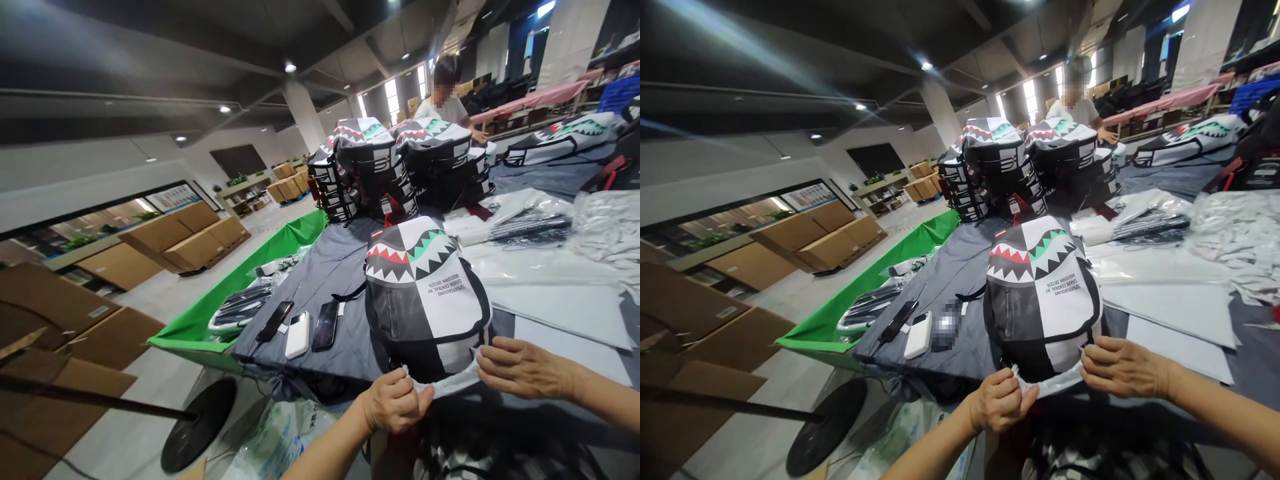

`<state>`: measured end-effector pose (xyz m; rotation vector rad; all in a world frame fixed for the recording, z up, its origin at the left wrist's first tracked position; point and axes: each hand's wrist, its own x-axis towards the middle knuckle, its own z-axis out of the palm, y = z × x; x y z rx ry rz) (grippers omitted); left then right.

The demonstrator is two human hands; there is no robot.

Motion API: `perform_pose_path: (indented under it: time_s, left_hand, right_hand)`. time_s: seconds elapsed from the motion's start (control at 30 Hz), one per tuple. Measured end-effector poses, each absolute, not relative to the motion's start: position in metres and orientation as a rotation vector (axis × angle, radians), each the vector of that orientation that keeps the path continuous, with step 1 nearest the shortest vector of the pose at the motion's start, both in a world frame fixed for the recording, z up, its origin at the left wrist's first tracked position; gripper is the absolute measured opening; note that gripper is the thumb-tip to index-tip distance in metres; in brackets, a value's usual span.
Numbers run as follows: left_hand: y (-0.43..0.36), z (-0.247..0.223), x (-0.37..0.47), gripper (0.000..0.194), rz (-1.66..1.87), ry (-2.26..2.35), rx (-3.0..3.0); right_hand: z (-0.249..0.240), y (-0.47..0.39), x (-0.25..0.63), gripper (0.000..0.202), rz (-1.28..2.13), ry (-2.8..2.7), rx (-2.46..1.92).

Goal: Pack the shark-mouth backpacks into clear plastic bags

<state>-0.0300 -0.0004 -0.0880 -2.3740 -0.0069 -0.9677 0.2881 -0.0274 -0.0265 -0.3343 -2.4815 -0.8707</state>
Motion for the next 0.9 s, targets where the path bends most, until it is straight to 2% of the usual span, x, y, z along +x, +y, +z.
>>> perform_pose_path:
  time_s: [0.13, 0.33, 0.43, 0.5, 0.57, 0.63, 0.77, 0.9]
  left_hand:
    - [-0.004, -0.086, -0.041, 0.017, -0.789, -0.028, -2.48]
    - [-0.012, -0.064, -0.025, 0.02, -0.949, 0.007, -2.654]
    - [-0.016, -0.056, 0.012, 0.022, -0.894, -0.553, -2.786]
    - [-0.015, -0.052, 0.035, 0.026, -0.629, -0.934, -2.967]
    - [-0.011, -0.047, 0.048, 0.038, -0.311, -1.12, -3.203]
    - [-0.008, -0.041, 0.052, 0.049, -0.068, -1.233, -3.453]
    - [-0.006, -0.031, 0.05, 0.058, 0.115, -1.539, -3.807]
    - [-0.013, -0.035, 0.051, 0.051, 0.135, -1.737, -3.806]
  right_hand:
    - [-0.045, -0.034, 0.288, 0.042, -0.833, -2.399, -0.372]
    - [-0.066, -0.047, 0.283, 0.038, -0.834, -2.241, -0.59]
    - [-0.073, -0.058, 0.28, 0.04, -0.827, -2.166, -0.703]
    - [-0.08, -0.071, 0.277, 0.032, -0.783, -2.069, -0.843]
    - [-0.089, -0.086, 0.272, 0.018, -0.595, -1.868, -1.028]
    - [-0.098, -0.1, 0.265, 0.01, -0.24, -1.612, -1.218]
    - [-0.105, -0.099, 0.247, 0.031, 0.407, -1.283, -1.376]
    - [-0.098, -0.062, 0.239, 0.044, 0.557, -1.128, -1.318]
